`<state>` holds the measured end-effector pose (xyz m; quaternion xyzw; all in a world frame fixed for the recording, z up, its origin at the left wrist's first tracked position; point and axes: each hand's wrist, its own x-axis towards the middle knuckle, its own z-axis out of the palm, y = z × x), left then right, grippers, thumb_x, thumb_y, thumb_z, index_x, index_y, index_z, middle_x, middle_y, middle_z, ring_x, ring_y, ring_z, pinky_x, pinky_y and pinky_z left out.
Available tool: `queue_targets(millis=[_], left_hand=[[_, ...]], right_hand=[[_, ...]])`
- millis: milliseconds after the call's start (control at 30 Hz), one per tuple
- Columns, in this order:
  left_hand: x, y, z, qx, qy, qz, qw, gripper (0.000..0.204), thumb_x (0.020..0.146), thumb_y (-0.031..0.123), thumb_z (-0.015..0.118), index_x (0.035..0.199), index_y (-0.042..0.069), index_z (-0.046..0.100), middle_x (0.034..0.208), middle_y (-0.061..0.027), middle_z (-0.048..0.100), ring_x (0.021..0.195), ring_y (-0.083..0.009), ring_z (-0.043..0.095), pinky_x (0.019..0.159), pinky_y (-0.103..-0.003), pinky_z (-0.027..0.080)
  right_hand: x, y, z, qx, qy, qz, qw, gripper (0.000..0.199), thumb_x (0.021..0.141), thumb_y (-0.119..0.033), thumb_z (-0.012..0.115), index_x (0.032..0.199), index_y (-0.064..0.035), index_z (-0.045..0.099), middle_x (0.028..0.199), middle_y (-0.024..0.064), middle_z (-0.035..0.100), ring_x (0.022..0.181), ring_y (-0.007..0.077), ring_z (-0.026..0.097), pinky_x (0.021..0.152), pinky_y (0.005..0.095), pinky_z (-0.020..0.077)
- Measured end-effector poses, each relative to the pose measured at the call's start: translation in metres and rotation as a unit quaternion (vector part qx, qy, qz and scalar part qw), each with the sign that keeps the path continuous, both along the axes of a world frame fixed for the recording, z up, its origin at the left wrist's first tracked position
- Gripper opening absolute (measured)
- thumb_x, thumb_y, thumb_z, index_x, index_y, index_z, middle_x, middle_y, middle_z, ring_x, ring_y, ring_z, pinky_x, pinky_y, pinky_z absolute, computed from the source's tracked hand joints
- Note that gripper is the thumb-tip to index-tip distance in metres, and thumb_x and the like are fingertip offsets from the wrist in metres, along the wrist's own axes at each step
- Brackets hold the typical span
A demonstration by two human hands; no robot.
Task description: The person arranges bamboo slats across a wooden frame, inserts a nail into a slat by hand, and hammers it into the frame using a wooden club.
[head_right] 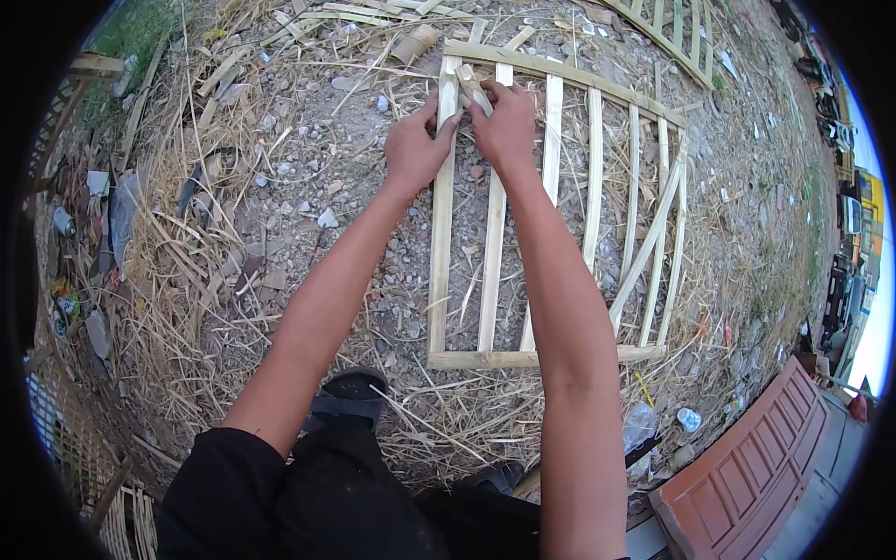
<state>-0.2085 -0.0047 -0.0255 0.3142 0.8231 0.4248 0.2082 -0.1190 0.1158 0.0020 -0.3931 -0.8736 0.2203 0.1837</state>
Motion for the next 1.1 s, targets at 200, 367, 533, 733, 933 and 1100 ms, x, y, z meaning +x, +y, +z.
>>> queue_targets(millis=[200,367,533,733,933,1100], left_hand=[[-0.006,0.002,0.002,-0.001,-0.027,-0.019,0.999,0.060,0.092,0.038,0.068,0.144,0.010,0.058,0.087,-0.0143,0.074,0.083,-0.0371,0.072,0.075,-0.047,0.055],[-0.006,0.002,0.001,0.007,-0.035,-0.021,0.999,0.061,0.091,0.038,0.068,0.144,0.010,0.057,0.087,-0.0134,0.074,0.084,-0.0367,0.072,0.076,-0.047,0.055],[-0.011,0.003,-0.006,0.013,-0.059,-0.047,0.997,0.062,0.091,0.038,0.068,0.146,0.011,0.056,0.091,-0.0134,0.074,0.087,-0.0365,0.072,0.079,-0.046,0.055],[-0.031,0.000,-0.027,0.115,-0.215,-0.093,0.965,0.056,0.092,0.042,0.067,0.139,0.012,0.062,0.085,-0.0095,0.073,0.079,-0.0277,0.072,0.074,-0.041,0.055],[-0.043,0.018,0.005,0.022,-0.322,-0.050,0.945,0.056,0.094,0.055,0.066,0.098,-0.001,0.071,0.066,-0.0084,0.066,0.048,-0.0180,0.066,0.045,-0.030,0.053],[-0.043,0.024,0.003,0.010,-0.263,-0.037,0.964,0.054,0.092,0.053,0.069,0.087,-0.002,0.071,0.063,-0.0110,0.069,0.048,-0.0192,0.067,0.047,-0.032,0.055]], right_hand=[[-0.003,-0.003,0.002,-0.038,0.048,0.004,0.998,0.045,0.079,-0.033,0.084,0.114,-0.0059,0.077,0.091,0.0133,0.073,0.084,0.0299,0.070,0.079,0.0402,0.0538],[0.002,-0.005,0.012,-0.092,0.030,0.023,0.995,0.041,0.081,-0.029,0.084,0.116,-0.0084,0.078,0.099,0.0141,0.077,0.086,0.0243,0.072,0.077,0.0351,0.0550],[0.008,0.003,0.007,-0.117,0.044,0.036,0.991,0.038,0.083,-0.029,0.084,0.116,-0.0105,0.079,0.099,0.0119,0.078,0.086,0.0219,0.072,0.078,0.0336,0.0549],[0.004,0.004,0.013,-0.183,0.005,0.037,0.982,0.039,0.085,-0.032,0.084,0.119,-0.0137,0.078,0.099,0.0112,0.078,0.086,0.0191,0.072,0.079,0.0324,0.0549],[0.002,-0.002,0.013,-0.214,-0.010,0.024,0.977,0.036,0.087,-0.034,0.082,0.117,-0.0145,0.079,0.106,0.0160,0.078,0.089,0.0220,0.075,0.086,0.0354,0.0571],[0.004,-0.001,0.004,-0.160,0.005,0.045,0.986,0.039,0.086,-0.038,0.081,0.115,-0.0124,0.079,0.094,0.0157,0.079,0.082,0.0265,0.076,0.088,0.0366,0.0570]])
